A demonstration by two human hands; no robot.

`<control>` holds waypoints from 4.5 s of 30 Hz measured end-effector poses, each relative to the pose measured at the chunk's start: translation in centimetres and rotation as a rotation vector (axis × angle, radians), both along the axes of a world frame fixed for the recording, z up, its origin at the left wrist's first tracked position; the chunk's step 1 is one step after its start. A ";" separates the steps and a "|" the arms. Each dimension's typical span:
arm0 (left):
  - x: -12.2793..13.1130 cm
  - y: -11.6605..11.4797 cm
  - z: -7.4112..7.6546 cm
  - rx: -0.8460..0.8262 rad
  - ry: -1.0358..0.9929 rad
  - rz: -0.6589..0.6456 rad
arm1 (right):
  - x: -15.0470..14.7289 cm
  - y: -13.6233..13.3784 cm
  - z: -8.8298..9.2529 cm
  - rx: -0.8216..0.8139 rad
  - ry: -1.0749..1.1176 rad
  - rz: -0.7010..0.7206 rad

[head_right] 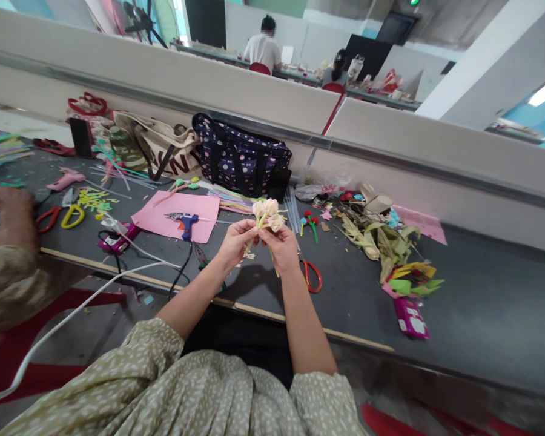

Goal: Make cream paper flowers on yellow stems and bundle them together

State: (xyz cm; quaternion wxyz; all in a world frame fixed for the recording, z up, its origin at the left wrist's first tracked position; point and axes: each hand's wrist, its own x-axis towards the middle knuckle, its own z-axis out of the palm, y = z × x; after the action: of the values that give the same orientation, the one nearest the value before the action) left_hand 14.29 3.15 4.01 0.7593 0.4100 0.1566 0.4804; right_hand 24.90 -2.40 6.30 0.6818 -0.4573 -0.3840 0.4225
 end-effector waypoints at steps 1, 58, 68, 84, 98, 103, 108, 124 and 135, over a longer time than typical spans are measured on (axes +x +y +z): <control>0.1 0.0 -0.1 0.008 0.005 0.009 | -0.1 0.1 -0.1 0.017 -0.007 -0.024; 0.8 -1.3 -1.1 0.055 0.113 0.133 | -1.8 0.2 -1.3 0.034 0.070 -0.295; 0.6 -1.3 -0.8 0.087 0.161 0.167 | -2.3 0.3 -1.6 0.039 0.034 -0.370; 0.3 -1.1 -0.3 0.104 0.169 0.138 | -2.1 0.1 -1.5 0.020 0.018 -0.360; 0.1 -1.5 0.5 -0.090 0.029 0.057 | -2.0 -0.6 -0.7 0.033 0.060 -0.221; 0.0 -1.4 0.4 -0.111 0.003 0.014 | -1.8 -0.6 -0.6 0.019 0.041 -0.198; 0.0 -1.4 0.4 -0.135 -0.018 -0.016 | -1.6 -0.7 -0.6 0.032 0.036 -0.184; -0.8 -0.8 0.7 -0.166 0.019 -0.179 | -0.5 -1.1 -0.1 -0.117 0.109 0.010; -1.7 0.0 0.7 -0.083 0.090 -0.297 | 1.2 -1.1 0.5 -0.188 0.065 0.188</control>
State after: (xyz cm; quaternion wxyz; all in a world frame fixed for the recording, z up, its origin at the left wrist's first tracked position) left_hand 12.59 3.17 4.69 0.8304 0.4183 0.1479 0.3370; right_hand 26.05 -3.53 6.81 0.6055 -0.4670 -0.3615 0.5335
